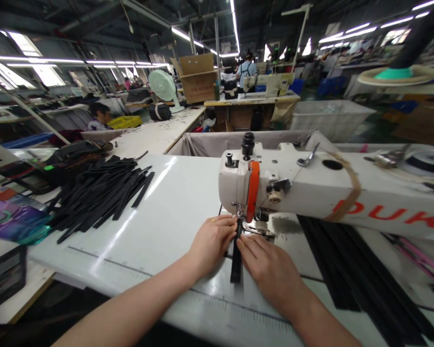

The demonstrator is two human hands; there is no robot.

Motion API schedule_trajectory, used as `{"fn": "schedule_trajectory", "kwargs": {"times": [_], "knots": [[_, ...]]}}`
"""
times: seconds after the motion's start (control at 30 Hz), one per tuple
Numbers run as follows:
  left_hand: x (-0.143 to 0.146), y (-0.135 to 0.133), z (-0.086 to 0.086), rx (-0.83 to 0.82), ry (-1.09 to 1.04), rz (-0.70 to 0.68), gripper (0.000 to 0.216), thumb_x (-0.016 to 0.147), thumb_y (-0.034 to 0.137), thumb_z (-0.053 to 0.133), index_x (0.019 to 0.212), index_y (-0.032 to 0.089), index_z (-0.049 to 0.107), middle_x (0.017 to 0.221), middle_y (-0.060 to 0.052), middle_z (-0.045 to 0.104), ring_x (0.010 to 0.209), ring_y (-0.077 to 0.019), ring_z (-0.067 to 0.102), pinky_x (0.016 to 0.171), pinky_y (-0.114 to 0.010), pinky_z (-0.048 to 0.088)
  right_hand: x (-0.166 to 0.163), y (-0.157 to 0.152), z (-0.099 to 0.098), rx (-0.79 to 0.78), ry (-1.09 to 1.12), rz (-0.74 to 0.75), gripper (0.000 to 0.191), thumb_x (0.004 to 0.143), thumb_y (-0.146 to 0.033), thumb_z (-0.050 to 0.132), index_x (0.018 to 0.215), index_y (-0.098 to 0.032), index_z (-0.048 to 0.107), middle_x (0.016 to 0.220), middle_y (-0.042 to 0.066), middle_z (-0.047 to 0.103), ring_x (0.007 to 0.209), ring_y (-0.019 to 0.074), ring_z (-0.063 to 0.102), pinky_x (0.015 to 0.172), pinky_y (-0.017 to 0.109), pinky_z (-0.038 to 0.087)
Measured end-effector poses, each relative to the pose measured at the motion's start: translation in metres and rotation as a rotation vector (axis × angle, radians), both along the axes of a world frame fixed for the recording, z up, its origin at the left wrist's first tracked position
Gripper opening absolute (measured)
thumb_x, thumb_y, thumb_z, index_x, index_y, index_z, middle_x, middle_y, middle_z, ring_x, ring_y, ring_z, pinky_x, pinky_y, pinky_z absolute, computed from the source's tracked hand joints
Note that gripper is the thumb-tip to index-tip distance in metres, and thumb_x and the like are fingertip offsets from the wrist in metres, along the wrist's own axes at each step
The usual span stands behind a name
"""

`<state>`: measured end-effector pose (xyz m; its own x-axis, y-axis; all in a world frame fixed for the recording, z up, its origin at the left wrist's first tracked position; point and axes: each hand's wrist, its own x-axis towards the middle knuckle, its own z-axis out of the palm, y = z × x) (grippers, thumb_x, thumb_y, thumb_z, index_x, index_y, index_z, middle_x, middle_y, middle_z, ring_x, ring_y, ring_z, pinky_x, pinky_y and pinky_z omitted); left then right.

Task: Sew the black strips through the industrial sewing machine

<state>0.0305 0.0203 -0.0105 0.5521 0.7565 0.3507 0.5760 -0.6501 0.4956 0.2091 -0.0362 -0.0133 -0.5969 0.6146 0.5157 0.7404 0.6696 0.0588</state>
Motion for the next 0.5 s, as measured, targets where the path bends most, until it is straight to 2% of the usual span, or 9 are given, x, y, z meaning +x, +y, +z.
{"fn": "schedule_trajectory", "kwargs": {"times": [0.3, 0.37, 0.5], "knots": [[0.000, -0.002, 0.004, -0.028, 0.054, 0.050, 0.015, 0.092, 0.014, 0.054, 0.087, 0.018, 0.068, 0.116, -0.005, 0.068, 0.112, -0.0241, 0.059, 0.096, -0.041, 0.049, 0.003, 0.007, -0.005, -0.010, 0.033, -0.035, 0.026, 0.091, -0.007, 0.048, 0.111, -0.011, 0.064, 0.102, 0.008, 0.069, 0.093, 0.0223, 0.063, 0.081, 0.037, 0.054], [-0.001, -0.001, 0.005, -0.035, 0.052, 0.040, 0.015, 0.093, 0.014, 0.054, 0.089, 0.018, 0.067, 0.117, -0.005, 0.067, 0.112, -0.0240, 0.058, 0.095, -0.042, 0.049, 0.007, 0.007, 0.000, -0.034, 0.082, 0.010, 0.025, 0.090, -0.009, 0.048, 0.107, -0.014, 0.065, 0.101, 0.007, 0.069, 0.092, 0.0217, 0.063, 0.083, 0.038, 0.054], [-0.003, -0.001, 0.005, -0.045, 0.046, 0.029, 0.014, 0.093, 0.014, 0.054, 0.095, 0.018, 0.067, 0.118, -0.006, 0.067, 0.115, -0.0245, 0.056, 0.097, -0.042, 0.048, 0.012, 0.005, 0.011, -0.206, 0.226, 0.150, 0.019, 0.089, -0.013, 0.050, 0.094, -0.021, 0.067, 0.094, 0.002, 0.069, 0.086, 0.0169, 0.063, 0.087, 0.036, 0.051]]}}
